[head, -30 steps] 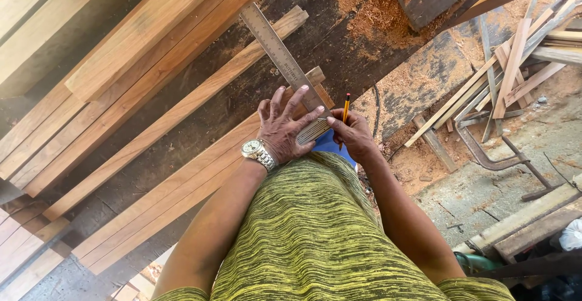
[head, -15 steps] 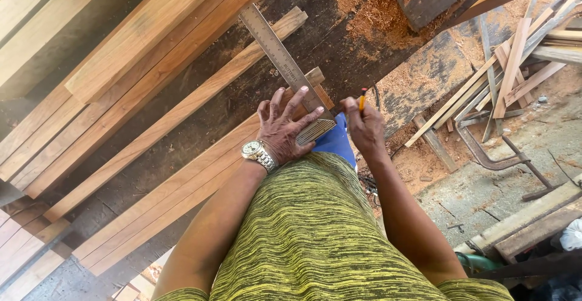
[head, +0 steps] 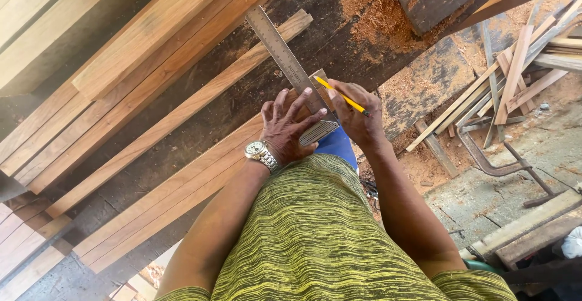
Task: Marking wooden planks with a square ruler and pencil on a workbench for cutting.
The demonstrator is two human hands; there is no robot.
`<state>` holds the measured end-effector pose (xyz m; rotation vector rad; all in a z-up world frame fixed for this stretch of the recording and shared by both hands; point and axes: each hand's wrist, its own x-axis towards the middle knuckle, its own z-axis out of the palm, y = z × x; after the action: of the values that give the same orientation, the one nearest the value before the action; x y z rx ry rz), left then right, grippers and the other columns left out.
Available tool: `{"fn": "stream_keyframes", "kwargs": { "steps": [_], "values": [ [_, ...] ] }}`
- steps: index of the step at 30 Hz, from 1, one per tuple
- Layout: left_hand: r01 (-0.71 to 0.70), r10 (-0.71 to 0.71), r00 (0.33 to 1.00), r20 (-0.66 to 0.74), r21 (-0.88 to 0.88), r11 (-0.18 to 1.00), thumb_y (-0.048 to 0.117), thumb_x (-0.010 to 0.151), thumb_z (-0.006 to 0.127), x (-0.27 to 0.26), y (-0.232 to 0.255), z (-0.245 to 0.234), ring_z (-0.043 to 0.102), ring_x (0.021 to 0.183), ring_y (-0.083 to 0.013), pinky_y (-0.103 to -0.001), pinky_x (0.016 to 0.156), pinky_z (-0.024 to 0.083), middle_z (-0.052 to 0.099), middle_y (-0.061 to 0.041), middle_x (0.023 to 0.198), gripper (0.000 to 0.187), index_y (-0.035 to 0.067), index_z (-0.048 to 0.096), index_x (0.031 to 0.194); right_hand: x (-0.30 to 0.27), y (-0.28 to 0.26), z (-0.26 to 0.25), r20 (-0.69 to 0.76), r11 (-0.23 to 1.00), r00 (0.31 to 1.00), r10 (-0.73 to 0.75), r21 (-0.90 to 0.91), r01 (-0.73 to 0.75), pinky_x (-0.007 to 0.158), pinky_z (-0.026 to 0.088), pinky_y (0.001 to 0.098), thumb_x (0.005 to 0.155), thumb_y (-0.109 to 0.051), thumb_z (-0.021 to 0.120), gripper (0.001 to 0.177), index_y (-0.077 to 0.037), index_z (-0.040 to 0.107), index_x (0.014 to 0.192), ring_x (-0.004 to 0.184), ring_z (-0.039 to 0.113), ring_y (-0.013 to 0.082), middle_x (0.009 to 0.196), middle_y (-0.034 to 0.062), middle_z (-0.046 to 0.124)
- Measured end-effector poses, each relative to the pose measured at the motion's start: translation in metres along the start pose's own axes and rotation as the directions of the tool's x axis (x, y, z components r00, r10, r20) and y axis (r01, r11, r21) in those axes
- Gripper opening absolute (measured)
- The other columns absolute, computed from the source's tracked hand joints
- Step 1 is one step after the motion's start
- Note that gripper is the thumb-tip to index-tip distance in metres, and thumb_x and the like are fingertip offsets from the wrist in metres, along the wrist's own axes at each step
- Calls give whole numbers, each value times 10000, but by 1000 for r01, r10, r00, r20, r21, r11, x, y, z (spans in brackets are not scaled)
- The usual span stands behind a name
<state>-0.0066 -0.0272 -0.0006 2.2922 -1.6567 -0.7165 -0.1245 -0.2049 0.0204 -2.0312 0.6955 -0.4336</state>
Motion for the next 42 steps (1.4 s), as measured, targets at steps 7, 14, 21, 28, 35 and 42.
{"fn": "stream_keyframes", "kwargs": {
  "steps": [7,14,21,28,35,42],
  "values": [
    [-13,13,1000,-7,7,1000,590,643,811,0,-4,11,121,1493,-444,-688,1122,145,191,-47,1679,833,478,537,1422,1,-2,0,78,996,993,87,18,-88,815,604,360,1023,-157,654,216,-23,728,1176,958,760,253,1058,164,762],
    [-2,2,1000,3,16,1000,595,647,799,1,-2,6,116,1497,-436,-683,1130,144,186,-33,1686,815,472,552,1414,3,-4,-1,112,995,990,89,37,-93,818,603,360,1010,-155,655,209,-29,728,1160,954,760,252,1056,158,762],
    [1,-1,1000,5,8,1000,590,638,799,1,-2,4,123,1493,-435,-680,1125,148,188,-28,1684,802,463,567,1395,5,-7,-4,136,991,986,94,83,-106,816,600,359,1011,-150,657,206,-29,721,1164,958,752,252,1053,155,751],
    [-11,11,1000,-22,-3,1000,570,626,817,1,-2,3,139,1487,-434,-688,1122,157,207,-24,1679,802,452,581,1383,4,-7,-21,238,996,967,90,-47,-81,829,557,389,965,-147,672,222,-53,729,1158,929,704,276,991,128,745],
    [-5,5,1000,-27,-33,999,548,618,837,0,-1,1,135,1499,-427,-673,1139,148,212,-15,1680,813,457,586,1385,-12,-2,-37,322,993,942,98,-90,-72,854,544,414,931,-141,600,297,-57,726,1187,929,682,274,1000,123,738],
    [4,-4,1000,5,-6,1000,570,624,836,2,0,1,116,1488,-421,-662,1132,120,202,-28,1673,844,462,569,1417,-20,-15,-51,398,974,890,221,-144,-177,820,547,409,931,-196,637,280,-77,735,1165,918,658,260,965,130,725]
  ]
}}
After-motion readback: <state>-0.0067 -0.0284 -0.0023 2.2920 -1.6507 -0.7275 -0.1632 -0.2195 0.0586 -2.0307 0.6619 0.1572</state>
